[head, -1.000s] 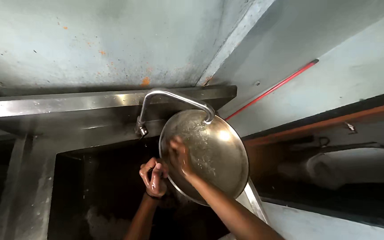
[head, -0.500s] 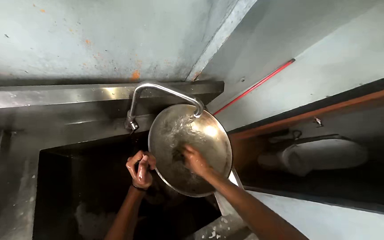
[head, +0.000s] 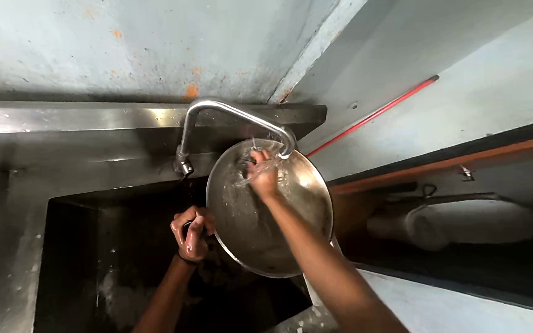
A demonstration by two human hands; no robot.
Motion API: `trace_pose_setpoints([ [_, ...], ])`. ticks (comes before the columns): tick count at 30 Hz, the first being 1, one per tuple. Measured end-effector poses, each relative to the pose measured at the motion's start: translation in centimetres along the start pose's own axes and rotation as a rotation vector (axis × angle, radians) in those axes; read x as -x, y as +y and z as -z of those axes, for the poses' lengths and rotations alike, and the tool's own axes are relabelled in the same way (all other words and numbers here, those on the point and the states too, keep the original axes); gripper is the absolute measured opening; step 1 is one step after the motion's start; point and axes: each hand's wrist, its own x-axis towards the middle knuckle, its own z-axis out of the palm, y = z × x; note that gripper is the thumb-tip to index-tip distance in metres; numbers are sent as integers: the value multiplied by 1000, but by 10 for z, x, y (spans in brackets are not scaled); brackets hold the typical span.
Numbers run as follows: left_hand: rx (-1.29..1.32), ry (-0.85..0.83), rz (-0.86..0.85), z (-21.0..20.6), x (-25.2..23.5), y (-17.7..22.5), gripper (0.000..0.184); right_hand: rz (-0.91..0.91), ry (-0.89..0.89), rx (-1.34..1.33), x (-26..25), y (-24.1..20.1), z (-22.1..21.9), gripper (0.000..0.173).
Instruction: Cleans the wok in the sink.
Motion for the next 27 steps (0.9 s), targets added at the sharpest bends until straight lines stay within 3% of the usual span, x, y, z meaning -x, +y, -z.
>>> trace_pose_setpoints([
  [2, -15, 10, -9, -4, 4, 0, 46, 83, -21, -250, 32, -46, -8, 37],
  [5, -61, 48, -1, -4, 5, 0, 47, 167, -240, -436, 89, -77, 12, 33],
  [6, -68, 60, 2, -6, 4, 0, 46, 186, -241, -433, 87, -73, 12, 31],
  [8, -54, 58, 10, -9, 4, 2, 45, 119, -51, -399, 53, -63, -5, 29],
  [11, -48, 33, 4, -9, 0, 2, 46, -293, 184, -442, -10, -70, -13, 34],
  [12, -45, 25, 10, -7, 1, 3, 45, -305, 192, -463, -5, -76, -12, 35],
  [16, -60, 38, 23, -3, 4, 3, 44, 22, 10, -389, 45, -76, -7, 32],
  [18, -59, 23, 37, -3, 7, 5, 41, -151, 43, -303, 11, -56, -12, 34],
  [19, -51, -21, 45, -2, 7, 6, 36, -256, 153, -297, -9, -50, -18, 36],
  [21, -23, -190, 95, 4, 11, 9, 28, -342, 232, -317, -16, -59, -19, 42],
  [24, 38, -415, 154, 5, 12, 16, 30, -61, -71, -429, 60, -78, 11, 27],
  [27, 54, -429, 129, 1, 11, 15, 29, 125, -570, -309, 125, -32, 60, 24],
])
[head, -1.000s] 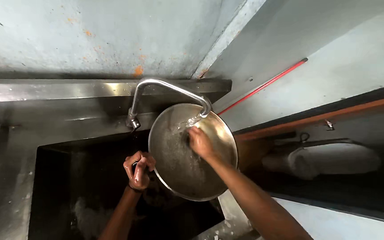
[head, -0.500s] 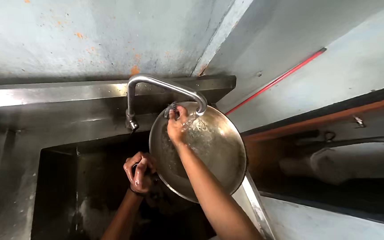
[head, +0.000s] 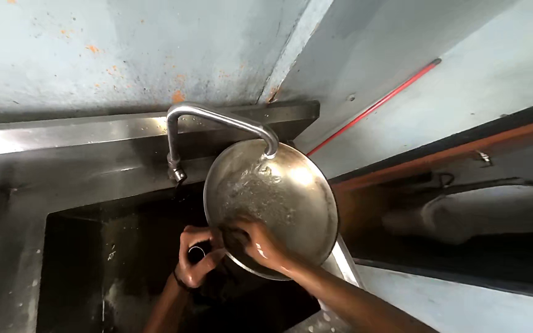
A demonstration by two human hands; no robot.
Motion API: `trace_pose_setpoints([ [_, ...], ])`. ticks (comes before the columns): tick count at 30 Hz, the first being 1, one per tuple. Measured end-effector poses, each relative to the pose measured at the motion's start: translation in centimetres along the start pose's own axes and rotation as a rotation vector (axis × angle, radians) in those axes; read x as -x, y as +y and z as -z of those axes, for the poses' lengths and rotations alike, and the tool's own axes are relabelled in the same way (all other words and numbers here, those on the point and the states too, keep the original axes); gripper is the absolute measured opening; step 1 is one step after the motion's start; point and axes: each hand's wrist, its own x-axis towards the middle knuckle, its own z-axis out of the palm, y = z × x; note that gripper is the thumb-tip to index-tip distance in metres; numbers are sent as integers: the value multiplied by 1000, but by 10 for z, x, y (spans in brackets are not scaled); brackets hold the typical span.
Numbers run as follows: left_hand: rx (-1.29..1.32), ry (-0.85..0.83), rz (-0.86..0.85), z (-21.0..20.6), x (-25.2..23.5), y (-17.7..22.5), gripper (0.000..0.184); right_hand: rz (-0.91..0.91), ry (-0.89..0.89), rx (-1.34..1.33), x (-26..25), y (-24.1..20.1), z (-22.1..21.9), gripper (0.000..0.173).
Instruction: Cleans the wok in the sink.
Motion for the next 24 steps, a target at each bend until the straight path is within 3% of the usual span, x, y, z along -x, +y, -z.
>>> trace_pose_setpoints([
  [1, -15, 25, -4, -1, 1, -1, 28, -14, -75, 124, 18, 19, 11, 25],
  [3, -28, 54, -12, -1, 2, -2, 28, -55, -46, 357, 23, 63, 37, 27],
  [6, -41, 74, -34, -1, 2, -6, 28, -122, 223, 465, -46, 103, 70, 31],
  [8, -75, 90, -53, -4, 0, -6, 27, -58, 517, 329, -106, 86, 58, 22],
  [10, -104, 132, -75, -6, 0, -7, 27, -17, 588, 115, -126, 44, 17, 20],
  [12, -103, 177, -90, -10, 2, -8, 23, 44, 444, -6, -88, 9, -16, 12],
  [13, -89, 192, -91, -11, 3, -9, 22, 38, 267, -21, -53, 0, -18, 10],
  [15, -62, 212, -102, -8, 3, -12, 22, 19, -55, 135, 11, 16, 10, 15],
  [17, -67, 225, -119, -5, 3, -13, 22, -137, -226, 412, 45, 54, 55, 19],
  [20, -123, 189, -136, -5, -11, -8, 20, -466, -269, 646, 52, 61, 84, 18],
  [22, -132, 167, -138, -11, -18, -4, 20, -617, -240, 465, 51, 19, 56, 19],
  [24, -162, 157, -156, -16, -25, 0, 20, -647, -187, 224, 46, -38, 31, 19],
])
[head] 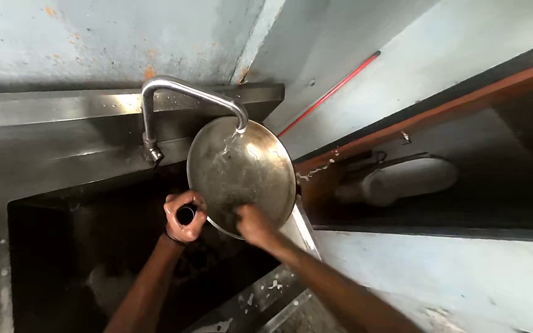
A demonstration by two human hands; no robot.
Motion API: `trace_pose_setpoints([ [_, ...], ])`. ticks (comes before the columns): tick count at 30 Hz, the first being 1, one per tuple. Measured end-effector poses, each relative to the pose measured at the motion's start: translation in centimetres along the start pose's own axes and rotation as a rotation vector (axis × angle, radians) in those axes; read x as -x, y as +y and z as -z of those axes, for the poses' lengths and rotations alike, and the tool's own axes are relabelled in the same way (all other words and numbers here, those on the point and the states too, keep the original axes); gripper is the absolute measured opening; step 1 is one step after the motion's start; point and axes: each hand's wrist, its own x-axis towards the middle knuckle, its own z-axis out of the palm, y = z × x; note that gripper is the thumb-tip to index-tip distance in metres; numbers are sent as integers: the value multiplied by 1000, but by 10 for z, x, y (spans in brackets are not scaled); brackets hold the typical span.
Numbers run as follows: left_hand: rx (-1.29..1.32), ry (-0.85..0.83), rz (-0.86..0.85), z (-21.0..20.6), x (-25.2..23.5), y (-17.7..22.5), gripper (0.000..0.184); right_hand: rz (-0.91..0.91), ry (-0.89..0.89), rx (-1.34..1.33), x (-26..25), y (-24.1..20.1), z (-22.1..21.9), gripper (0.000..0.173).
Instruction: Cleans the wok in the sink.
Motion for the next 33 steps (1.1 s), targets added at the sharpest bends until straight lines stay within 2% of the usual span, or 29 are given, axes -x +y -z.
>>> trace_pose_setpoints([
  [2, -44, 10, -15, -7, 1, 5, 19, 74, -9, -144, 29, -29, 3, 21],
  [3, -74, 20, -14, -8, 3, 7, 18, 126, 7, -139, 36, -23, 2, 23],
  [5, -102, 29, -11, -9, 8, 9, 18, 141, 22, 53, 31, 16, 1, 24],
  [7, -83, 33, -15, -11, 11, 11, 21, 30, 55, 178, 13, 51, -3, 20],
  [9, -65, 52, -20, -16, 9, 10, 20, -27, 51, 60, 16, 36, -2, 19],
  [11, -80, 55, -27, -20, 10, 12, 20, 55, 0, -141, 34, 4, -1, 25],
  [13, -114, 39, -41, -21, 17, 16, 22, 119, -38, -106, 37, 9, 4, 27],
  [14, -114, 34, -43, -21, 22, 17, 22, 122, -45, 29, 32, 29, 6, 23],
  [17, -97, 19, -47, -17, 18, 15, 22, 134, 55, 480, -18, 108, 34, 21],
  [19, -70, -5, -26, -10, 5, 11, 22, 279, 192, 659, -69, 135, 68, 21],
  [21, -32, -32, 8, -1, -7, 7, 21, 500, 306, 781, -121, 132, 107, 24],
  [23, -30, -40, 23, 2, -13, 4, 19, 745, 442, 894, -176, 108, 142, 27],
  [25, -36, -20, 27, 1, -10, 4, 18, 911, 565, 921, -205, 81, 154, 23],
  [26, -37, -4, 28, 1, -7, 4, 18, 905, 601, 888, -206, 77, 150, 22],
  [27, -32, 7, 31, 1, -3, 4, 17, 820, 592, 832, -195, 80, 137, 22],
  [30, -35, 23, 22, 0, -6, 3, 18, 472, 442, 717, -128, 113, 84, 21],
  [32, -41, 36, 22, -2, -8, 3, 18, 336, 378, 742, -100, 124, 63, 18],
  [33, -39, 44, 28, -3, -9, 3, 17, 304, 381, 725, -104, 123, 63, 20],
])
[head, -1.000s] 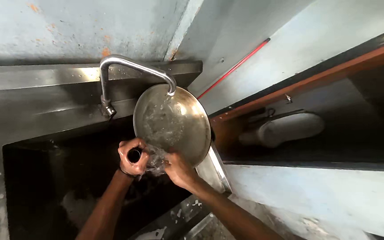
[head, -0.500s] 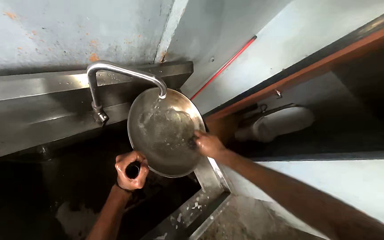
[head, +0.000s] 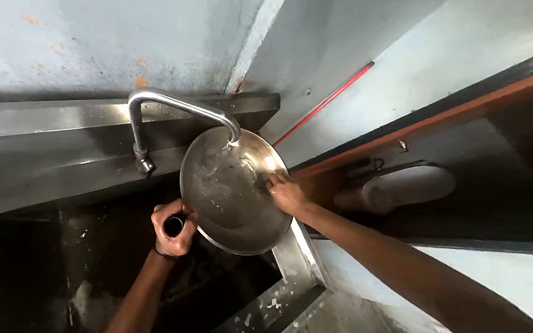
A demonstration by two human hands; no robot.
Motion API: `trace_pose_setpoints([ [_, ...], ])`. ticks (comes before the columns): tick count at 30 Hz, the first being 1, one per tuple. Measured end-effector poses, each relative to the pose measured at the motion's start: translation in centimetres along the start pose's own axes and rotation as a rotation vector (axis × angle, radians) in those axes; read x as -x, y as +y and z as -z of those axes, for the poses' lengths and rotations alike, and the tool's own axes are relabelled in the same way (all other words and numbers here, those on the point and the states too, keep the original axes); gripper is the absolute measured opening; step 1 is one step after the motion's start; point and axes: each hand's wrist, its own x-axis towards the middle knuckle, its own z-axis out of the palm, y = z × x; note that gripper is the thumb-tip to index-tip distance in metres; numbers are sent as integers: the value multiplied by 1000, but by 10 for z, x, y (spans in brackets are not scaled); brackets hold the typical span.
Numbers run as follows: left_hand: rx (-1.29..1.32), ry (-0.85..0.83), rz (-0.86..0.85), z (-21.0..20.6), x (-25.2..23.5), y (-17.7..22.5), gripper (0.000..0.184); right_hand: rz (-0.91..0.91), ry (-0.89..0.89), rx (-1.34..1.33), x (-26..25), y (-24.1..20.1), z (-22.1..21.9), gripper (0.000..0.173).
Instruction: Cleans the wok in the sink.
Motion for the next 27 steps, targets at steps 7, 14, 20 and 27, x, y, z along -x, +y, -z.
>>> trace_pose_setpoints([
  [7, 44, 134, 52, -7, 14, -6, 17, -118, 343, -800, -122, -128, 45, 45],
  [14, 43, 198, 9, -20, 27, -3, 21, 67, 3, -612, -13, -93, 11, 41],
  [20, 47, 244, 46, -23, 19, 1, 16, -17, 220, -723, -79, -122, 33, 33],
  [27, 44, 269, 41, -15, 4, -3, 18, -133, 69, -633, -55, -66, 11, 31],
])
